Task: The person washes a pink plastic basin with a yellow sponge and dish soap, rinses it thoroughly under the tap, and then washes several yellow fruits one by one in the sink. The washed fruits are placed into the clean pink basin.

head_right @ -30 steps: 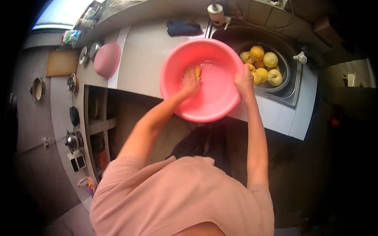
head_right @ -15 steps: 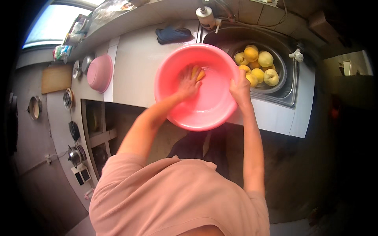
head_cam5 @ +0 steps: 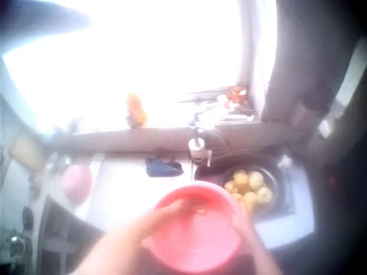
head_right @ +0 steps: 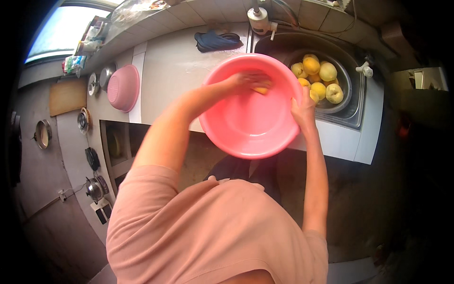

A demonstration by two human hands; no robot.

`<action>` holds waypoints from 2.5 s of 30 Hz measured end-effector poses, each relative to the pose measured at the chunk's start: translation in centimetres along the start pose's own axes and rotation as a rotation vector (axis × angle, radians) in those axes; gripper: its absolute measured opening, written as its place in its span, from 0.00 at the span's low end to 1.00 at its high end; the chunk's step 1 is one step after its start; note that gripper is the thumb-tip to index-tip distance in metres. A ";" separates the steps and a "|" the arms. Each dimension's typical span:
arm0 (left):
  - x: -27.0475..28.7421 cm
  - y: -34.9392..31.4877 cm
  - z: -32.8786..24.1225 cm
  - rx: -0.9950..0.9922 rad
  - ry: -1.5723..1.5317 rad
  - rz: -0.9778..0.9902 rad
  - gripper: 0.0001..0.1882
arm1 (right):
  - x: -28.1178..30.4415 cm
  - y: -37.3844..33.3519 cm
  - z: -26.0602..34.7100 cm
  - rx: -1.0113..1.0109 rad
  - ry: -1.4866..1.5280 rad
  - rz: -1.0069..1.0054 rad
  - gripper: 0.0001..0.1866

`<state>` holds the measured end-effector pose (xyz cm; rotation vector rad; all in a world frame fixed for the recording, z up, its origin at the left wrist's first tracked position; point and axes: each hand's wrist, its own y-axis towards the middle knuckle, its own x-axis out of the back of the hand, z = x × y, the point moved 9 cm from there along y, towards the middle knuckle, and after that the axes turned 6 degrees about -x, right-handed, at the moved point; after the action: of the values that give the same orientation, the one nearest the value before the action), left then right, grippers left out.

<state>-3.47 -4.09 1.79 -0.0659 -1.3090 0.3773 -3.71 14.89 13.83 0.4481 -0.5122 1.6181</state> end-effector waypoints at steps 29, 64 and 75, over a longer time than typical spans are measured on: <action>5.1 2.8 -7.3 0.691 -0.792 -0.209 0.31 | -1.5 -0.1 -0.1 0.050 0.068 -0.127 0.21; 4.6 -7.6 -15.4 0.480 -1.127 0.512 0.31 | -3.1 -1.0 1.6 0.029 0.101 -0.170 0.13; 11.1 -11.5 -14.2 0.592 -1.146 0.122 0.23 | -2.7 -0.6 0.4 0.046 0.056 -0.207 0.13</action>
<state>15.03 -9.17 11.26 0.6609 -2.2545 0.9747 -2.83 12.53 12.69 0.4730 -0.3739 1.4412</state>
